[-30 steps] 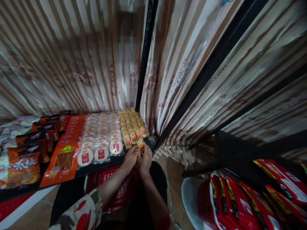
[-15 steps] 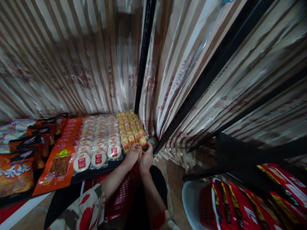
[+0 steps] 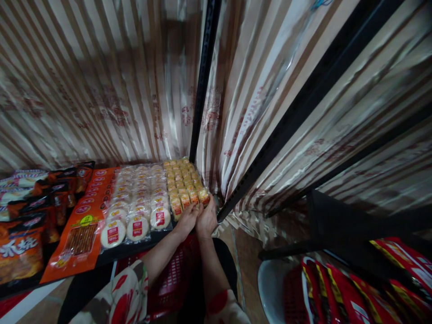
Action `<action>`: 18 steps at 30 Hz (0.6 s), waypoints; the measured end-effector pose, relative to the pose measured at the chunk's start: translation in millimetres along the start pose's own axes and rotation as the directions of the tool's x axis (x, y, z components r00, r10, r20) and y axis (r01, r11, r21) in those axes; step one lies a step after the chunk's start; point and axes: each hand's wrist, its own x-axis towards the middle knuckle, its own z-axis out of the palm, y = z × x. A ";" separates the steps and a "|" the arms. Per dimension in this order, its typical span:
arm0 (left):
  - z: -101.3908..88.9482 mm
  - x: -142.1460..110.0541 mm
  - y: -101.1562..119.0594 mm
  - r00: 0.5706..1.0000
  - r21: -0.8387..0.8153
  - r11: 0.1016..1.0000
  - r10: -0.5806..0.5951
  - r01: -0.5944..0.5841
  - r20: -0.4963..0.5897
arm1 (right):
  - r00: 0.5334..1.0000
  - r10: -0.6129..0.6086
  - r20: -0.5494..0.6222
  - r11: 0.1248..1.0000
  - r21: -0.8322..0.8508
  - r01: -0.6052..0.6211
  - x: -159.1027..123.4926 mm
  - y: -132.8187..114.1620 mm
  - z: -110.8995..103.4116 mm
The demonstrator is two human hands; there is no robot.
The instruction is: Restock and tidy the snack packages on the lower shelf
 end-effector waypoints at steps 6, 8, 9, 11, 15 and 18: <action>-2.2 1.8 -3.1 1.000 0.016 1.000 -0.010 0.010 -0.012 | 0.999 -0.025 -0.047 0.998 -0.065 0.022 5.5 2.2 6.4; -2.7 1.6 -2.4 1.000 0.021 1.000 -0.006 0.006 -0.013 | 0.998 -0.030 -0.048 0.996 -0.081 0.026 6.9 2.5 8.0; -2.8 1.6 -2.0 1.000 0.022 1.000 -0.003 0.003 -0.013 | 0.998 -0.031 -0.047 0.996 -0.087 0.026 7.5 2.5 8.6; -2.9 1.5 -1.1 1.000 0.024 1.000 0.002 -0.001 -0.013 | 0.999 -0.029 -0.046 0.994 -0.102 0.024 8.5 2.4 9.4; -2.9 0.3 1.4 1.000 0.025 1.000 0.005 -0.005 -0.017 | 0.999 -0.027 -0.031 0.991 -0.134 0.022 9.5 1.4 9.6; -3.2 -1.0 3.9 1.000 0.023 1.000 0.011 -0.011 -0.012 | 0.999 -0.025 -0.041 0.991 -0.133 0.019 10.3 1.0 10.0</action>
